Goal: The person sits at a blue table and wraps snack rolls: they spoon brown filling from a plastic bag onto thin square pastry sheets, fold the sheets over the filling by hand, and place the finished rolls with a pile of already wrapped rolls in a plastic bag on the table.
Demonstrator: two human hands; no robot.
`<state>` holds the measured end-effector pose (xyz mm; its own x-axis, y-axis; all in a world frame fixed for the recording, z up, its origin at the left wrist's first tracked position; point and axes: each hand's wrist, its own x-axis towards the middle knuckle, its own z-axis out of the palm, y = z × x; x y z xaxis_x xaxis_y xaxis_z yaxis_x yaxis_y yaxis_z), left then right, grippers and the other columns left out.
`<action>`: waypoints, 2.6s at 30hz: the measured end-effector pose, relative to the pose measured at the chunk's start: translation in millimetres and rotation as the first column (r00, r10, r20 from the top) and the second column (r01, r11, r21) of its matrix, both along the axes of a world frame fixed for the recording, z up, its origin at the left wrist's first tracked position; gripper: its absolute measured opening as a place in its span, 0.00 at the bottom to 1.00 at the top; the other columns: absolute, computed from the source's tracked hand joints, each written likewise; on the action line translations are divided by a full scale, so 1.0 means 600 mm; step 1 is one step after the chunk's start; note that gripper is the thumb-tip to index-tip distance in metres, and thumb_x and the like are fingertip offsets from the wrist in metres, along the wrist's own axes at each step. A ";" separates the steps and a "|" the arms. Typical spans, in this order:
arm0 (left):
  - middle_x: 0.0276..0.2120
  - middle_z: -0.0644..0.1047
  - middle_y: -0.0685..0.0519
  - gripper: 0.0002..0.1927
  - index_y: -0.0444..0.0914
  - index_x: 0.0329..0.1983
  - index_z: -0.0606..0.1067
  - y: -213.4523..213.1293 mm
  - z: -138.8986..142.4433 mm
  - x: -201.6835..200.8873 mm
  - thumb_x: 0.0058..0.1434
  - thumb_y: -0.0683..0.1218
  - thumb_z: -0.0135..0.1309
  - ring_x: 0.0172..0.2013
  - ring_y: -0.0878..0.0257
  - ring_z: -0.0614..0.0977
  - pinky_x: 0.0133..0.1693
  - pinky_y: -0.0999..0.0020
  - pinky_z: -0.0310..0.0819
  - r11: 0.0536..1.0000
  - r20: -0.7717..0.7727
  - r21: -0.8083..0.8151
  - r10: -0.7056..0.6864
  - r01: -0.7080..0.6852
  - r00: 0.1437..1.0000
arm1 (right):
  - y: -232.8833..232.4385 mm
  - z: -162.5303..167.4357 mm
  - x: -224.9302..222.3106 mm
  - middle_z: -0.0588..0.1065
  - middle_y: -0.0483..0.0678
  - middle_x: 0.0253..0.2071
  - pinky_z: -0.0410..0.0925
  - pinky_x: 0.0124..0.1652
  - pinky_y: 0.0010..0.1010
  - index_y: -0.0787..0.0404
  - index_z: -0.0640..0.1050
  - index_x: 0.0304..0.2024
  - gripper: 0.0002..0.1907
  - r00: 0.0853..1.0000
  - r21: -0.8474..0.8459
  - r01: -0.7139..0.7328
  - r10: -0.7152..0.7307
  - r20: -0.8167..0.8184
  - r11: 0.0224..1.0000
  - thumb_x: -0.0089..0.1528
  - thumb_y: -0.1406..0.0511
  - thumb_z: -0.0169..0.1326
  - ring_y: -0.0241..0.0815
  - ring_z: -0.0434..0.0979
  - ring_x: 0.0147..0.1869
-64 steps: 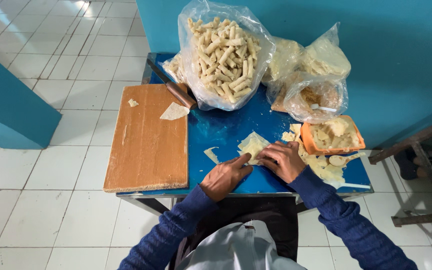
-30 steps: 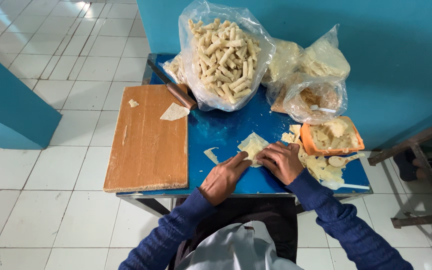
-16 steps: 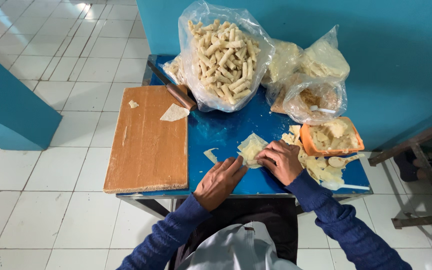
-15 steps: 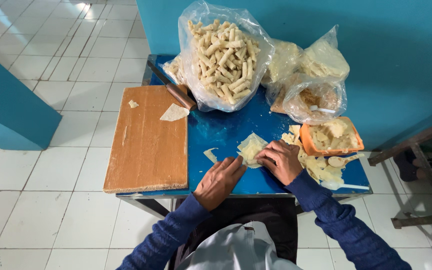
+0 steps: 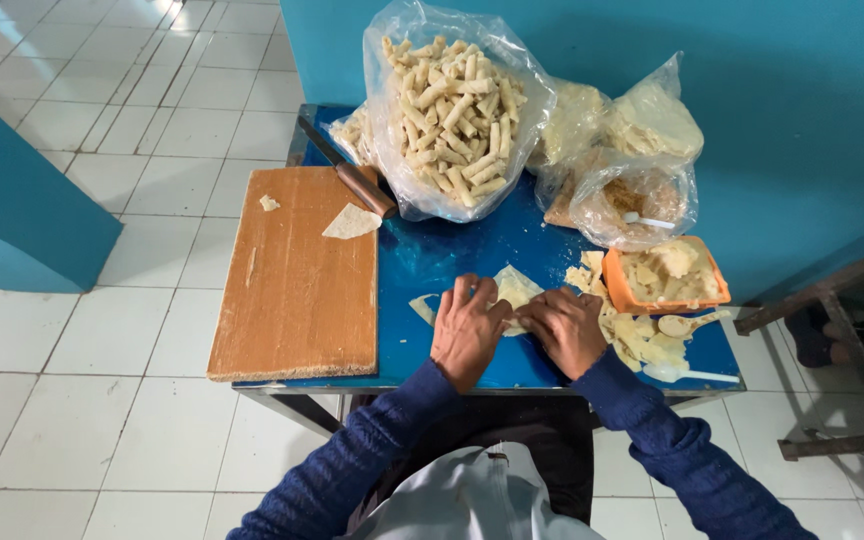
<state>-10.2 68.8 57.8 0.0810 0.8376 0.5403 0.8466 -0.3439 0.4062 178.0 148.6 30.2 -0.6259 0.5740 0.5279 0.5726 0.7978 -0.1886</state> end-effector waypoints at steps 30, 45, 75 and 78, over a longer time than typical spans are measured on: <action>0.60 0.72 0.44 0.21 0.30 0.56 0.74 -0.053 -0.027 0.000 0.58 0.38 0.49 0.66 0.50 0.69 0.62 0.48 0.60 0.996 -0.075 0.045 -0.076 0.079 0.994 | 0.024 0.011 -0.042 0.66 0.39 0.60 0.58 0.49 0.47 0.39 0.72 0.68 0.39 0.918 0.130 0.222 -0.252 0.305 0.966 0.57 0.75 0.53 0.46 0.64 0.55; 0.57 0.73 0.48 0.18 0.43 0.58 0.75 -0.050 -0.038 0.009 0.65 0.47 0.54 0.62 0.57 0.71 0.63 0.41 0.52 0.996 -0.012 -0.024 -0.080 0.080 0.997 | 0.079 0.036 -0.036 0.80 0.38 0.38 0.70 0.45 0.32 0.51 0.74 0.61 0.27 0.986 -0.374 -0.091 0.030 -0.164 0.923 0.59 0.67 0.64 0.34 0.75 0.41; 0.55 0.71 0.49 0.17 0.50 0.58 0.76 -0.052 -0.032 0.011 0.66 0.51 0.54 0.63 0.57 0.69 0.64 0.33 0.48 0.996 -0.091 -0.078 -0.060 0.053 0.994 | 0.214 0.176 0.135 0.82 0.52 0.42 0.72 0.46 0.45 0.46 0.85 0.40 0.07 0.780 0.009 0.566 -0.539 0.318 0.824 0.65 0.56 0.59 0.56 0.80 0.46; 0.55 0.70 0.49 0.17 0.50 0.58 0.76 -0.051 -0.029 0.008 0.66 0.51 0.54 0.62 0.57 0.69 0.64 0.32 0.47 0.996 -0.094 -0.064 -0.060 0.054 0.994 | 0.218 0.165 0.135 0.81 0.50 0.40 0.70 0.51 0.41 0.49 0.84 0.37 0.07 0.700 0.230 0.561 -0.604 0.381 0.795 0.60 0.56 0.62 0.52 0.79 0.49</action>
